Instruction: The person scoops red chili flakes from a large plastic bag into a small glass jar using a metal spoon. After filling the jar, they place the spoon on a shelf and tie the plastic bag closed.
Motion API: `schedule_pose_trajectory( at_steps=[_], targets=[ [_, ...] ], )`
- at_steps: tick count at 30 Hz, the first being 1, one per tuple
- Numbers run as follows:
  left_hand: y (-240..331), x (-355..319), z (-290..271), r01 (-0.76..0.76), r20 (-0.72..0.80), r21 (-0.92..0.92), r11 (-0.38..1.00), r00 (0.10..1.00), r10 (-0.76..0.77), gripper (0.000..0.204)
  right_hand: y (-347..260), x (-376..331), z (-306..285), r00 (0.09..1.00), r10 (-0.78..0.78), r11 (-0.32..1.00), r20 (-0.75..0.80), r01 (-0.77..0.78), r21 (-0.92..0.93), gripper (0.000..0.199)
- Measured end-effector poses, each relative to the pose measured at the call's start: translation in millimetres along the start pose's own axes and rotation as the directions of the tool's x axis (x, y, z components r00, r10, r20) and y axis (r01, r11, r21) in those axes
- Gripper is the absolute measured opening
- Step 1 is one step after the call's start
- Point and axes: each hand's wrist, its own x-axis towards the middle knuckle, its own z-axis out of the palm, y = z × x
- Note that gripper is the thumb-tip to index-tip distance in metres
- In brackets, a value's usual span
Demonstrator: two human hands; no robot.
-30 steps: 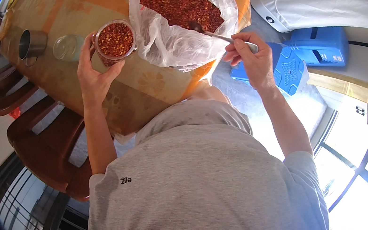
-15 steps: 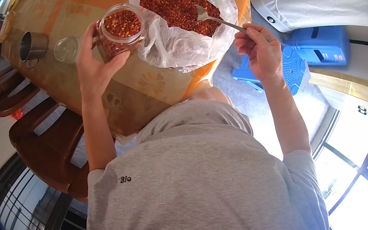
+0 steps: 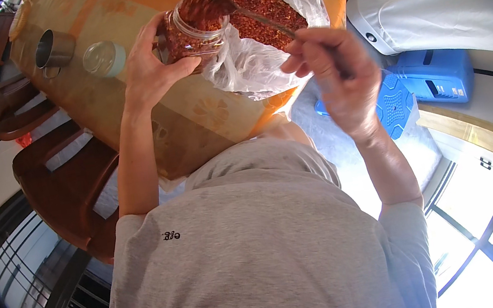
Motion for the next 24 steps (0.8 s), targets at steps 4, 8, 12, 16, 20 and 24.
schedule_pose_trajectory(
  at_steps=[4, 8, 12, 16, 20, 24],
  targets=[
    [-10, -3, 1, 0.018, -0.026, -0.119, 0.993, 0.999, -0.021, 0.074, 6, -1, 0, 0.93, -0.302, 0.909, 0.207, 0.347, -0.231, 0.017],
    [-15, -7, -1, 0.039, -0.01, -0.221, 0.974, 0.999, -0.042, 0.075, 6, 1, -1, 0.926, -0.338, 0.916, 0.168, 0.364, -0.166, 0.016],
    [-20, -9, -3, 0.019, -0.014, -0.255, 0.967, 1.0, -0.023, 0.075, 5, -1, -3, 0.945, -0.309, 0.944, 0.111, 0.318, -0.083, 0.015],
    [-26, -14, -3, 0.004, -0.039, -0.284, 0.959, 0.999, -0.016, 0.075, 6, 0, 0, 0.965, -0.23, 0.971, 0.124, 0.236, -0.031, 0.015],
    [-29, -20, -6, 0.016, -0.047, -0.278, 0.96, 0.998, -0.03, 0.078, 0, 2, -1, 0.988, -0.142, 0.988, 0.063, 0.137, 0.073, 0.016],
    [-44, -39, -10, 0.085, -0.022, -0.292, 0.953, 0.995, -0.096, 0.08, 0, 5, -3, 0.998, -0.035, 0.991, 0.047, 0.029, 0.128, 0.018]
  ],
)
